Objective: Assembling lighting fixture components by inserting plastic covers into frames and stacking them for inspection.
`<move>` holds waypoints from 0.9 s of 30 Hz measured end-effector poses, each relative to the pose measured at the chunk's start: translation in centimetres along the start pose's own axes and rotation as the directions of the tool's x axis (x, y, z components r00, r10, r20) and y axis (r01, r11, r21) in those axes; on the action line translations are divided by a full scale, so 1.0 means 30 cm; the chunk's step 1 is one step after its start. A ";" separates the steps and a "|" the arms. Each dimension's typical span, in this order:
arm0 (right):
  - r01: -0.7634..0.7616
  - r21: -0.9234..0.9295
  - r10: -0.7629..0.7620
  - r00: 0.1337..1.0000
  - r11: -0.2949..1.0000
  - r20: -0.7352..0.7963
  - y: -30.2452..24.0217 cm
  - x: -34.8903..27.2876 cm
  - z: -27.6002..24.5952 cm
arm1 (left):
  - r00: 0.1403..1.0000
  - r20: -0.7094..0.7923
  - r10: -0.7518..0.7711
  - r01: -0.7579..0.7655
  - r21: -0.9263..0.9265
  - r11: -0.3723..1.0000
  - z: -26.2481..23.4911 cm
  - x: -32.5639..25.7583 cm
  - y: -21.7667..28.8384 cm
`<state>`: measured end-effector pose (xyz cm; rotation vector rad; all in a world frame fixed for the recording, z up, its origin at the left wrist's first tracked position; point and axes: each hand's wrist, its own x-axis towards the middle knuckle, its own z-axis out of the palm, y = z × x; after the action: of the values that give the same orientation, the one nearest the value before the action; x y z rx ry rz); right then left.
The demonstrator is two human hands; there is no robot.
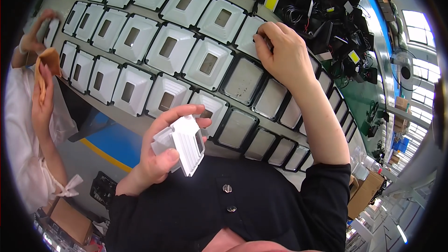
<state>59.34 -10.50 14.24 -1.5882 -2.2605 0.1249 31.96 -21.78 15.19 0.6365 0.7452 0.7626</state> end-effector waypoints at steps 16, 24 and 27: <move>-0.005 -0.013 0.006 1.000 1.000 0.025 0.006 -0.125 -0.032 | 1.000 0.010 0.001 -0.001 0.018 1.000 0.012 -0.010 0.005; -0.357 0.695 0.227 0.934 0.623 0.277 -0.267 -0.184 -0.188 | 0.988 -0.041 0.147 -0.148 -0.007 0.989 0.033 -0.024 -0.006; -0.575 0.755 0.096 0.811 0.314 0.578 -0.373 -0.263 -0.216 | 0.953 -0.020 0.303 -0.303 0.015 0.953 0.037 -0.031 -0.051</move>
<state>53.96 -22.70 21.43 -1.3528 -1.4093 1.7175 32.93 -23.66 15.03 0.7648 0.6798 1.0489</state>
